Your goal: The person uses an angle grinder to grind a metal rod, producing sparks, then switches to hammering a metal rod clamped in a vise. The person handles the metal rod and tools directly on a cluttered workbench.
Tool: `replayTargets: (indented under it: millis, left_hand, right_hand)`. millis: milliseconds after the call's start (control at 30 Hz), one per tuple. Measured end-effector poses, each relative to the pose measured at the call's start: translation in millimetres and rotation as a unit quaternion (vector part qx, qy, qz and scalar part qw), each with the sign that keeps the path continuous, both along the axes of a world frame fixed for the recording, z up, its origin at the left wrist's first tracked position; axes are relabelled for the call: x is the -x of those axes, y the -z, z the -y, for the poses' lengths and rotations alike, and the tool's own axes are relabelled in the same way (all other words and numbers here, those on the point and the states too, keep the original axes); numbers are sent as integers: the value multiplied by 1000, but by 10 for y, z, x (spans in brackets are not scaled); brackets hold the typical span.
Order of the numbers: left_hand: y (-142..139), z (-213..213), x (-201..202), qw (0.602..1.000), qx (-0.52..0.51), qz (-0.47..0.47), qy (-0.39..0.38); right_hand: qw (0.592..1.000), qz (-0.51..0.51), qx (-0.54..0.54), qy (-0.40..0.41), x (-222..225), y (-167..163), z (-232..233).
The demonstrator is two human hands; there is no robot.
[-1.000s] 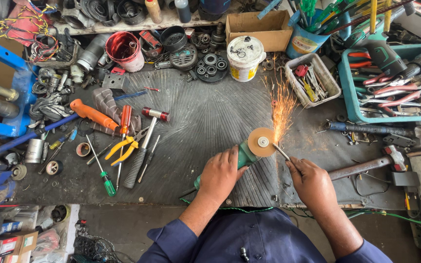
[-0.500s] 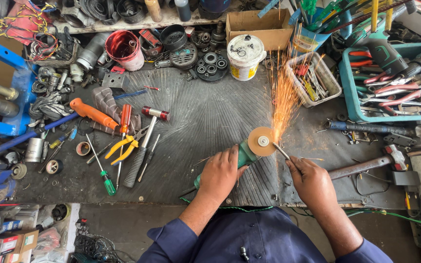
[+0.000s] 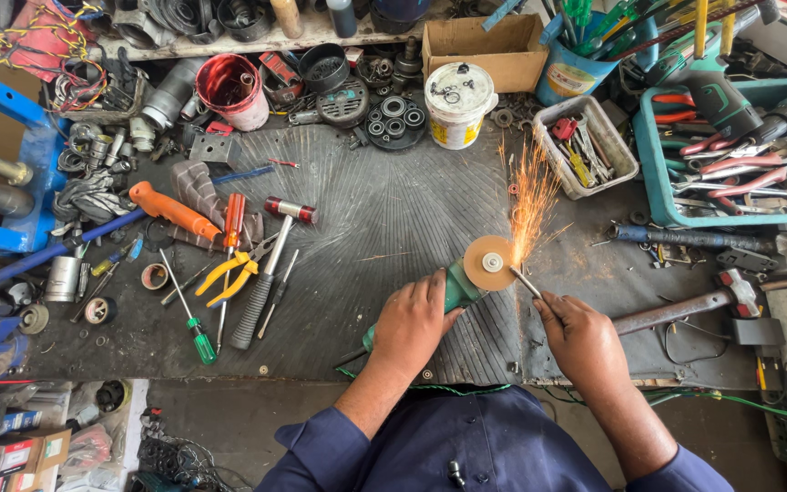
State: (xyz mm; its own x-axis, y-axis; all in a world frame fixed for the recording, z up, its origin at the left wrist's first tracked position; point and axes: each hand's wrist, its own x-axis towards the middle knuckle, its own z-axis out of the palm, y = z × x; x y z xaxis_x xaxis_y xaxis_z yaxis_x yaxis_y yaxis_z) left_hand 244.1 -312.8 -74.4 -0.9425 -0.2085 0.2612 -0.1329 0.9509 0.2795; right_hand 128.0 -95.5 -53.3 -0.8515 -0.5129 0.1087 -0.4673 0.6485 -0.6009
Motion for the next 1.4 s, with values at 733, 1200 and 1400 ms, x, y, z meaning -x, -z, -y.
replayTargets:
  millis: [733, 1200, 1400]
  left_hand:
    - [24, 4, -11, 1000, -4, -7, -2]
    - [9, 5, 0, 1000, -4, -10, -1]
    - [14, 5, -6, 1000, -2, -12, 3]
  right_hand:
    - [1000, -14, 7, -5, 0, -5, 23]
    - [1000, -10, -4, -2, -8, -19, 6]
    - [1000, -22, -3, -2, 9, -16, -8]
